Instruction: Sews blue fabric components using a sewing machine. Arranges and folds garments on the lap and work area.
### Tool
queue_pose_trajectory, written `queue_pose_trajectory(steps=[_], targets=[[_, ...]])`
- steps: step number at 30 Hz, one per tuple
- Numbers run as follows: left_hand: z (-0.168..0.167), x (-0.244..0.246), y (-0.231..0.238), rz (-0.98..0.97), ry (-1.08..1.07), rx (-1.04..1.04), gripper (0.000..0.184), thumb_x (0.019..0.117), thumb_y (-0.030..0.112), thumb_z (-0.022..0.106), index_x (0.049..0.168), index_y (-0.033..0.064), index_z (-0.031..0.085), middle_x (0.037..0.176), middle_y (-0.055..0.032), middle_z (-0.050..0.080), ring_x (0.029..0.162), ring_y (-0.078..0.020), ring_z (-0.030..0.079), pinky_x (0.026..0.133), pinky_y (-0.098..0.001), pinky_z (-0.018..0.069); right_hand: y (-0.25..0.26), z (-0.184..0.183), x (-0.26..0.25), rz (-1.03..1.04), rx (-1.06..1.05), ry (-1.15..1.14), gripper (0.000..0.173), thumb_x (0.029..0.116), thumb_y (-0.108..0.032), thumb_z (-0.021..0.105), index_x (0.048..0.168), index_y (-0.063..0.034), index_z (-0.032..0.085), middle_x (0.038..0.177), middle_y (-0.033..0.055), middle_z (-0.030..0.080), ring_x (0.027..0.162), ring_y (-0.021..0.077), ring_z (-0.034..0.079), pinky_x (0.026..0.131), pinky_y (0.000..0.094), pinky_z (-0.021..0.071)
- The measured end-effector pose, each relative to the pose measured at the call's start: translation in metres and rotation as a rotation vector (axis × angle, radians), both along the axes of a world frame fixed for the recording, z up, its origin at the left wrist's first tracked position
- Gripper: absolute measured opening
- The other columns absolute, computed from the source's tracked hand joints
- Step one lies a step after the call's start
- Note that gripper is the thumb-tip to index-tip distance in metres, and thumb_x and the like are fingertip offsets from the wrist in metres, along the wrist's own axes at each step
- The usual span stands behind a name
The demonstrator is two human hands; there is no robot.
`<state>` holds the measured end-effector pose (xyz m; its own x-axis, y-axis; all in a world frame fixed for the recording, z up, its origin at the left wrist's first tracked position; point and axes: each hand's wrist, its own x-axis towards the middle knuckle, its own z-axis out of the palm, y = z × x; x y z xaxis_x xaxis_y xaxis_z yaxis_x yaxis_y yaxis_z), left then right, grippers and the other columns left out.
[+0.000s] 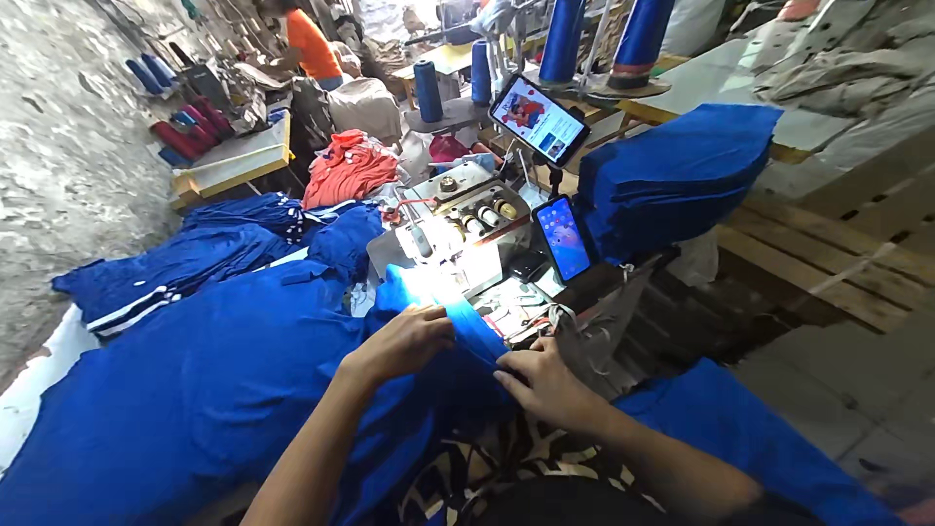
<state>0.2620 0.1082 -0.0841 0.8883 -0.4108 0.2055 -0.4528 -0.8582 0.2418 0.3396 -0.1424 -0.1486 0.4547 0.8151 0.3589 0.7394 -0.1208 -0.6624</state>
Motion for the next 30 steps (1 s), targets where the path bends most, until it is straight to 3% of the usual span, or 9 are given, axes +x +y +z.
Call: queue_pose_trajectory(steps=[7,14,16,19,23,24,26,28,30], targets=[[-0.007,0.007,-0.001,-0.002,-0.035,-0.112,0.017,0.0973,0.014,0.064,0.094,0.0009,0.074,0.088,-0.0135,0.070,0.085,-0.0252,0.068,0.082,-0.0378,0.0538,0.003,-0.008,-0.009,-0.054,0.111,-0.102,0.022,0.0961,-0.019,0.062,0.093,-0.0029,0.076,0.080,0.0081,0.075,0.076,0.0211,0.073,0.097,0.0563,0.0445],[-0.001,0.012,-0.012,0.051,0.022,0.004,0.019,0.0959,0.014,0.066,0.109,0.0021,0.072,0.093,-0.0161,0.071,0.086,-0.0326,0.071,0.080,-0.0503,0.0550,0.008,-0.007,-0.019,-0.044,0.216,-0.198,0.020,0.0954,-0.019,0.062,0.092,-0.0049,0.076,0.080,0.0054,0.075,0.074,0.0180,0.073,0.096,0.0559,0.0469],[0.002,0.008,-0.011,0.049,0.047,0.024,0.017,0.0957,0.018,0.066,0.101,0.0049,0.075,0.095,-0.0169,0.069,0.091,-0.0343,0.068,0.080,-0.0523,0.0529,0.011,-0.003,-0.022,-0.003,0.222,-0.168,0.019,0.0950,-0.019,0.062,0.093,-0.0054,0.075,0.082,0.0050,0.076,0.077,0.0178,0.073,0.096,0.0550,0.0460],[0.021,-0.007,0.006,0.112,0.147,-0.080,0.028,0.0891,0.023,0.061,0.085,-0.0026,0.072,0.110,-0.0212,0.068,0.109,-0.0378,0.064,0.092,-0.0571,0.0475,0.015,0.004,-0.009,0.210,0.193,-0.009,0.021,0.0943,-0.018,0.067,0.102,0.0003,0.074,0.092,0.0119,0.075,0.089,0.0264,0.073,0.099,0.0638,0.0403],[0.034,-0.026,0.056,0.250,-0.083,-0.199,0.032,0.0863,0.026,0.060,0.071,-0.0018,0.067,0.084,-0.0071,0.066,0.084,-0.0129,0.064,0.076,-0.0329,0.0540,0.039,-0.027,0.038,0.381,0.231,-0.044,0.025,0.0939,-0.022,0.069,0.101,0.0015,0.072,0.098,0.0135,0.074,0.105,0.0321,0.068,0.100,0.0674,0.0398],[0.029,-0.026,0.061,0.288,-0.111,-0.197,0.028,0.0856,0.023,0.063,0.073,-0.0023,0.067,0.084,-0.0085,0.065,0.084,-0.0151,0.063,0.075,-0.0348,0.0532,0.040,-0.036,0.044,0.366,0.243,-0.088,0.025,0.0954,-0.024,0.067,0.099,0.0004,0.072,0.097,0.0126,0.074,0.108,0.0331,0.069,0.102,0.0696,0.0385],[0.017,-0.024,0.052,0.371,-0.024,-0.142,0.024,0.0893,0.018,0.064,0.087,-0.0051,0.072,0.101,-0.0174,0.071,0.100,-0.0295,0.068,0.089,-0.0499,0.0545,0.034,-0.041,0.042,0.363,0.270,-0.099,0.027,0.0999,-0.026,0.061,0.096,-0.0005,0.070,0.094,0.0122,0.074,0.106,0.0309,0.070,0.105,0.0658,0.0391],[0.013,-0.019,0.030,0.480,0.191,-0.017,0.026,0.0980,0.017,0.058,0.099,-0.0057,0.071,0.106,-0.0216,0.071,0.107,-0.0401,0.065,0.093,-0.0623,0.0460,0.023,-0.042,0.032,0.363,0.285,-0.056,0.029,0.1016,-0.026,0.058,0.100,0.0001,0.070,0.099,0.0130,0.074,0.107,0.0281,0.071,0.109,0.0640,0.0386],[0.023,-0.014,0.012,0.602,0.380,0.102,0.029,0.1046,0.017,0.052,0.110,-0.0064,0.068,0.114,-0.0231,0.068,0.114,-0.0430,0.060,0.095,-0.0636,0.0393,0.017,-0.051,0.025,0.350,0.295,0.049,0.029,0.0988,-0.023,0.062,0.107,0.0031,0.072,0.110,0.0157,0.075,0.118,0.0321,0.068,0.111,0.0703,0.0324]])
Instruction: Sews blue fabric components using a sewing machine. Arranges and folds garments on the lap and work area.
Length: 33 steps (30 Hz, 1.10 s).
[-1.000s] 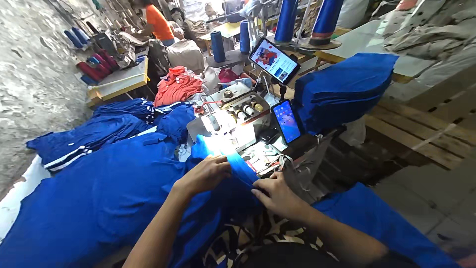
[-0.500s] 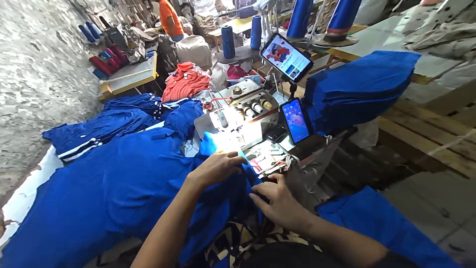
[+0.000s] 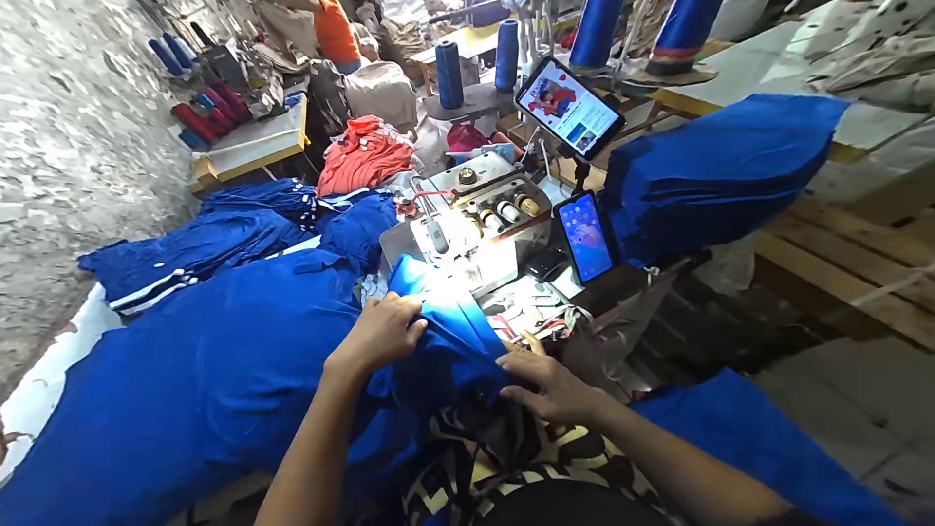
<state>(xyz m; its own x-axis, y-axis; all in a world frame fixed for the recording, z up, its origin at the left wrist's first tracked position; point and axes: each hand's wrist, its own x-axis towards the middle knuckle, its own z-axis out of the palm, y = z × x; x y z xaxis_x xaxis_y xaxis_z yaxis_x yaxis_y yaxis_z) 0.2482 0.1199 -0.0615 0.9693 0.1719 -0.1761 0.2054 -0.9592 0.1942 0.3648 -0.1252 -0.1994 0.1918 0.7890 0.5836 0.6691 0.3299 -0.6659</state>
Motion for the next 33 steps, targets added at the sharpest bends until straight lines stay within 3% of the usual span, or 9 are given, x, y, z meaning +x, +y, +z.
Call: queue_pose_trajectory(steps=[5,9,10,12,13,17,21,28,33], targets=[[0.002,0.016,0.013,0.079,0.091,0.037,0.029,0.1056,0.020,0.052,0.108,-0.0042,0.069,0.117,-0.0211,0.066,0.120,-0.0405,0.056,0.097,-0.0637,0.0362,0.019,-0.021,0.006,0.004,-0.021,0.153,0.032,0.0961,-0.023,0.065,0.115,0.0017,0.072,0.118,0.0142,0.073,0.125,0.0308,0.063,0.111,0.0728,0.0296],[0.011,0.012,0.038,0.040,-0.203,-0.035,0.015,0.0973,0.010,0.066,0.095,-0.0037,0.072,0.096,-0.0210,0.070,0.102,-0.0403,0.065,0.093,-0.0693,0.0380,0.048,-0.010,0.021,-0.024,-0.028,0.152,0.032,0.0962,-0.022,0.065,0.108,0.0063,0.073,0.111,0.0191,0.073,0.108,0.0239,0.069,0.099,0.0407,0.0518],[0.015,0.007,0.041,-0.008,-0.350,-0.068,0.011,0.0928,0.007,0.070,0.092,-0.0038,0.073,0.088,-0.0190,0.071,0.090,-0.0366,0.068,0.087,-0.0659,0.0438,0.054,-0.005,0.024,-0.013,-0.027,0.175,0.031,0.0969,-0.021,0.065,0.107,0.0074,0.072,0.111,0.0196,0.072,0.108,0.0216,0.068,0.099,0.0352,0.0518],[0.022,0.000,0.045,-0.102,-0.571,-0.130,0.012,0.0872,0.014,0.072,0.089,0.0017,0.075,0.082,-0.0052,0.071,0.077,-0.0129,0.066,0.077,-0.0396,0.0552,0.062,0.006,0.030,-0.004,-0.029,0.222,0.031,0.0962,-0.019,0.065,0.107,0.0089,0.072,0.111,0.0207,0.072,0.110,0.0221,0.066,0.102,0.0356,0.0481],[0.021,-0.002,0.043,-0.116,-0.628,-0.182,0.016,0.0857,0.019,0.072,0.086,0.0035,0.075,0.080,0.0002,0.069,0.076,-0.0051,0.063,0.077,-0.0317,0.0532,0.064,0.010,0.031,0.000,-0.032,0.241,0.031,0.0958,-0.019,0.065,0.108,0.0091,0.072,0.113,0.0210,0.072,0.112,0.0221,0.066,0.104,0.0359,0.0466],[-0.003,0.003,0.026,-0.096,-0.662,-0.328,0.022,0.0860,0.024,0.072,0.081,0.0031,0.075,0.076,0.0018,0.069,0.081,-0.0042,0.062,0.089,-0.0343,0.0470,0.068,0.011,0.033,0.038,-0.041,0.328,0.033,0.0955,-0.020,0.065,0.109,0.0092,0.071,0.115,0.0198,0.070,0.112,0.0146,0.063,0.101,0.0272,0.0469],[-0.033,0.020,0.009,-0.120,-0.624,-0.320,0.020,0.0886,0.017,0.068,0.082,-0.0009,0.072,0.074,-0.0054,0.068,0.071,-0.0059,0.060,0.072,-0.0259,0.0489,0.066,0.010,0.031,0.062,-0.063,0.389,0.035,0.0959,-0.021,0.065,0.111,0.0104,0.070,0.117,0.0198,0.069,0.112,0.0106,0.061,0.101,0.0238,0.0463],[-0.040,0.030,-0.024,-0.206,-0.509,-0.170,0.017,0.0895,0.018,0.071,0.084,0.0023,0.076,0.074,-0.0110,0.072,0.073,-0.0250,0.069,0.080,-0.0520,0.0502,0.068,0.015,0.037,0.079,-0.073,0.369,0.026,0.0956,-0.012,0.062,0.108,0.0093,0.070,0.110,0.0158,0.069,0.106,0.0057,0.062,0.097,0.0207,0.0472],[-0.017,0.028,-0.028,-0.249,-0.312,0.019,0.032,0.0967,0.029,0.061,0.084,0.0024,0.073,0.073,-0.0138,0.071,0.076,-0.0314,0.070,0.096,-0.0613,0.0416,0.073,0.028,0.039,0.033,-0.147,0.272,0.025,0.0897,-0.004,0.055,0.105,0.0098,0.070,0.107,0.0213,0.069,0.103,0.0213,0.063,0.094,0.0348,0.0476]])
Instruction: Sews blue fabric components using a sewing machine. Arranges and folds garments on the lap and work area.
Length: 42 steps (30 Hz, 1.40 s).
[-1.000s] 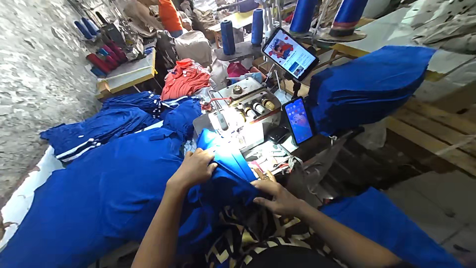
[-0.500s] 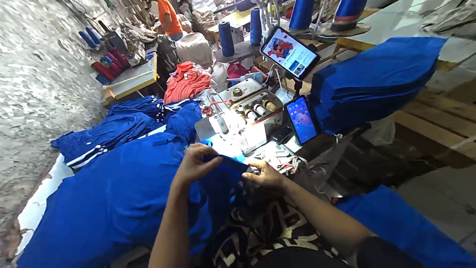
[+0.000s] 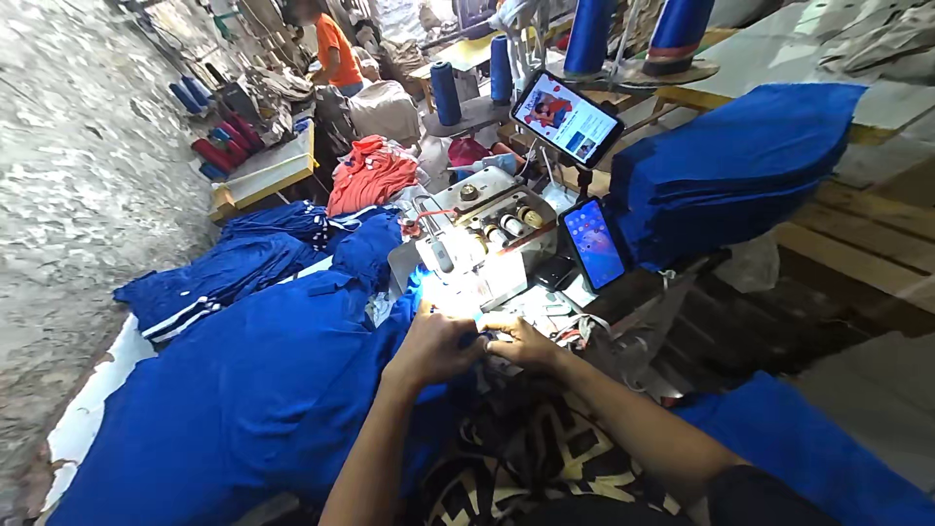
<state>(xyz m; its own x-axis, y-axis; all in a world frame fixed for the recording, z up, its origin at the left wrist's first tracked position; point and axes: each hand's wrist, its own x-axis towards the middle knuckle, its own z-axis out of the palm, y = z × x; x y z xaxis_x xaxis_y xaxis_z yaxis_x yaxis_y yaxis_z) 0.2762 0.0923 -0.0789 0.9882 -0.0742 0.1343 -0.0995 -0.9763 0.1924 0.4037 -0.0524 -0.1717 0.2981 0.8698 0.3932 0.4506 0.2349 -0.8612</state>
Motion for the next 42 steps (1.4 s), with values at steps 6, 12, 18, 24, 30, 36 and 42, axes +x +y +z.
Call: queue_pose_trajectory(steps=[6,12,18,24,30,36,42], targets=[[0.058,-0.008,0.072,0.386,0.217,0.358,0.045,0.1091,0.017,0.039,0.092,-0.0063,0.073,0.084,-0.0232,0.072,0.093,-0.0437,0.070,0.115,-0.0682,0.0224,0.006,0.030,0.002,-0.087,-0.155,-0.031,0.028,0.0938,-0.005,0.054,0.109,0.0115,0.070,0.110,0.0259,0.070,0.107,0.0275,0.066,0.096,0.0405,0.0491],[0.104,-0.036,0.089,0.180,-0.191,0.146,0.048,0.0981,0.033,0.041,0.063,0.0065,0.059,0.055,-0.0054,0.051,0.060,-0.0231,0.057,0.099,-0.0663,0.0288,0.022,0.054,0.010,-0.053,-0.344,0.019,0.032,0.1011,-0.005,0.046,0.125,0.0060,0.065,0.110,0.0187,0.069,0.096,0.0196,0.066,0.090,0.0368,0.0512],[0.083,-0.038,0.089,0.003,-0.288,-0.035,0.027,0.0843,0.028,0.062,0.071,0.0076,0.072,0.066,0.0001,0.065,0.069,-0.0108,0.063,0.100,-0.0563,0.0363,0.000,0.034,-0.001,-0.074,-0.220,-0.039,0.026,0.1020,-0.006,0.053,0.114,0.0087,0.071,0.110,0.0224,0.072,0.105,0.0236,0.068,0.097,0.0373,0.0503],[0.056,-0.019,0.083,-0.055,-0.251,-0.068,0.019,0.0875,0.023,0.070,0.083,0.0077,0.080,0.076,-0.0036,0.073,0.076,-0.0158,0.067,0.098,-0.0611,0.0360,-0.001,-0.017,-0.005,-0.244,0.119,-0.087,0.016,0.0909,-0.007,0.067,0.099,0.0035,0.077,0.132,0.0322,0.059,0.122,0.0357,0.060,0.105,0.0425,0.0487],[0.012,-0.014,0.001,-0.247,-0.146,-0.601,0.020,0.0909,0.020,0.071,0.085,0.0024,0.077,0.077,0.0019,0.072,0.080,0.0015,0.062,0.087,-0.0244,0.0465,0.013,-0.015,0.006,-0.109,0.109,0.127,0.024,0.0945,0.002,0.051,0.108,0.0102,0.070,0.104,0.0148,0.071,0.094,0.0047,0.065,0.088,0.0201,0.0526],[-0.057,-0.010,-0.073,0.202,-0.373,-0.040,0.012,0.0847,0.015,0.073,0.077,0.0065,0.077,0.072,-0.0068,0.073,0.068,-0.0225,0.070,0.081,-0.0496,0.0503,0.012,-0.031,-0.032,-0.189,-0.062,0.581,0.042,0.1061,-0.005,0.032,0.143,0.0150,0.036,0.128,0.0211,0.057,0.112,0.0088,0.055,0.099,0.0230,0.0449],[-0.064,0.012,-0.058,0.384,-0.460,0.220,0.016,0.0846,0.012,0.070,0.071,0.0056,0.072,0.063,-0.0076,0.066,0.064,-0.0262,0.066,0.077,-0.0485,0.0481,-0.005,-0.006,-0.065,-0.052,-0.153,0.492,0.037,0.0930,0.003,0.062,0.128,0.0127,0.054,0.106,0.0067,0.067,0.095,-0.0057,0.059,0.087,0.0122,0.0481]])
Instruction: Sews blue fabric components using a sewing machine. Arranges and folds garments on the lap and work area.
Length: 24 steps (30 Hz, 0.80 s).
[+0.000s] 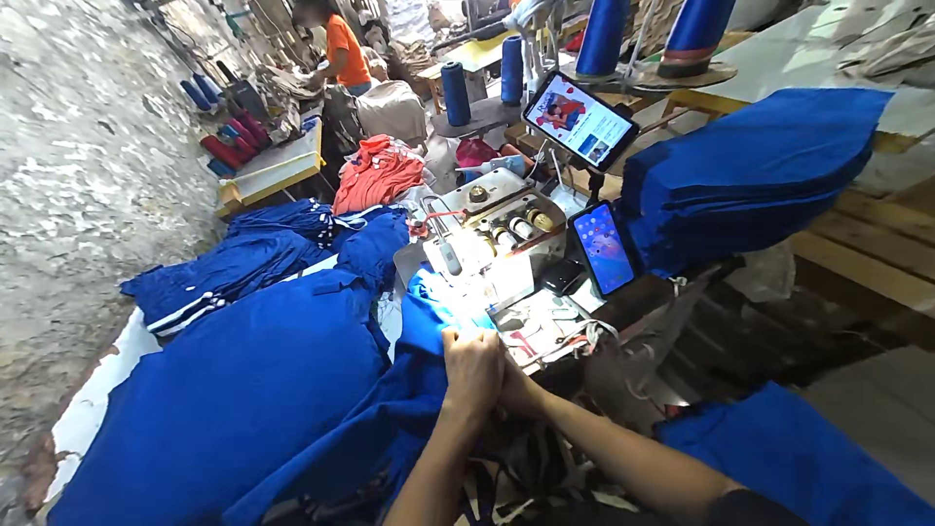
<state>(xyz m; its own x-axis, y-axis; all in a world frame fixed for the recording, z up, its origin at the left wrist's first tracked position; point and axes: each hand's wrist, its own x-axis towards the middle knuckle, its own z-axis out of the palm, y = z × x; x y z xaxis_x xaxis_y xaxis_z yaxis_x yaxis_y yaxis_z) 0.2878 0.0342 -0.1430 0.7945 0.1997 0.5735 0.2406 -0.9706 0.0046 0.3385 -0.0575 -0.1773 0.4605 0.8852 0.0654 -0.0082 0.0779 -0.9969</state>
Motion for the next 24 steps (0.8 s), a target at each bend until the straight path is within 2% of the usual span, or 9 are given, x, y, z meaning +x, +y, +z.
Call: queue_pose_trajectory(steps=[4,6,9,12,18,20,22,23,24], targets=[[0.003,0.014,0.003,0.153,-0.023,0.119,0.015,0.0867,0.012,0.069,0.075,0.0042,0.075,0.070,-0.0099,0.071,0.071,-0.0295,0.069,0.078,-0.0495,0.0480,0.005,-0.013,-0.002,0.077,0.177,0.026,0.043,0.0934,0.000,0.062,0.133,0.0116,0.050,0.113,0.0053,0.067,0.101,-0.0060,0.061,0.093,0.0131,0.0490],[0.008,0.015,-0.004,0.225,0.025,0.162,0.014,0.0860,0.011,0.069,0.075,0.0040,0.074,0.066,-0.0085,0.068,0.067,-0.0268,0.068,0.079,-0.0480,0.0474,0.001,-0.003,-0.002,0.096,0.086,0.051,0.028,0.0943,-0.003,0.062,0.121,0.0036,0.056,0.096,-0.0026,0.065,0.084,-0.0067,0.060,0.079,0.0131,0.0505],[0.011,0.013,-0.015,0.270,0.104,0.199,0.012,0.0837,0.007,0.071,0.072,0.0031,0.073,0.061,-0.0071,0.066,0.062,-0.0234,0.066,0.084,-0.0470,0.0460,-0.006,-0.001,0.000,0.111,0.067,-0.003,0.024,0.0937,-0.002,0.062,0.117,0.0046,0.061,0.098,-0.0019,0.068,0.089,-0.0078,0.061,0.084,0.0114,0.0499],[0.014,0.012,-0.015,0.286,0.150,0.236,0.011,0.0842,0.006,0.070,0.074,0.0029,0.073,0.061,-0.0063,0.065,0.062,-0.0222,0.066,0.086,-0.0466,0.0454,-0.008,-0.006,-0.005,0.127,0.026,-0.005,0.031,0.0944,-0.004,0.062,0.123,0.0075,0.058,0.102,0.0033,0.067,0.090,-0.0039,0.061,0.084,0.0150,0.0504],[0.023,0.014,-0.002,0.242,0.148,0.198,0.015,0.0876,0.010,0.069,0.075,0.0032,0.074,0.061,-0.0080,0.066,0.060,-0.0246,0.066,0.089,-0.0506,0.0443,-0.006,-0.015,-0.008,0.195,0.099,0.023,0.040,0.0956,-0.005,0.061,0.132,0.0082,0.050,0.103,0.0039,0.068,0.090,-0.0026,0.064,0.085,0.0193,0.0537],[0.032,0.014,0.006,0.198,0.218,0.070,0.018,0.0908,0.013,0.065,0.079,0.0021,0.074,0.069,-0.0120,0.070,0.070,-0.0312,0.070,0.095,-0.0576,0.0425,-0.007,-0.013,-0.008,0.195,0.093,-0.093,0.045,0.0974,-0.007,0.062,0.138,0.0074,0.048,0.116,0.0106,0.069,0.099,0.0044,0.068,0.091,0.0236,0.0559],[0.055,0.014,0.022,0.124,0.383,-0.133,0.024,0.0961,0.018,0.062,0.092,0.0004,0.077,0.086,-0.0177,0.074,0.092,-0.0389,0.071,0.104,-0.0640,0.0348,-0.011,0.009,-0.005,0.208,-0.125,-0.356,0.052,0.0999,-0.013,0.061,0.146,0.0067,0.047,0.136,0.0224,0.062,0.119,0.0247,0.065,0.105,0.0384,0.0492],[0.072,0.014,0.034,0.075,0.475,-0.210,0.026,0.0986,0.020,0.061,0.097,-0.0006,0.077,0.092,-0.0196,0.075,0.098,-0.0403,0.070,0.107,-0.0648,0.0311,-0.012,0.025,-0.002,0.261,-0.263,-0.535,0.051,0.1029,-0.016,0.058,0.147,0.0070,0.048,0.147,0.0251,0.053,0.131,0.0328,0.058,0.111,0.0456,0.0449],[0.089,0.012,0.048,0.026,0.540,-0.255,0.027,0.0996,0.020,0.061,0.098,-0.0017,0.077,0.093,-0.0203,0.074,0.099,-0.0401,0.069,0.109,-0.0640,0.0298,-0.013,0.040,-0.001,0.314,-0.387,-0.712,0.044,0.1051,-0.020,0.054,0.139,0.0085,0.055,0.145,0.0289,0.053,0.129,0.0399,0.059,0.106,0.0518,0.0473]])
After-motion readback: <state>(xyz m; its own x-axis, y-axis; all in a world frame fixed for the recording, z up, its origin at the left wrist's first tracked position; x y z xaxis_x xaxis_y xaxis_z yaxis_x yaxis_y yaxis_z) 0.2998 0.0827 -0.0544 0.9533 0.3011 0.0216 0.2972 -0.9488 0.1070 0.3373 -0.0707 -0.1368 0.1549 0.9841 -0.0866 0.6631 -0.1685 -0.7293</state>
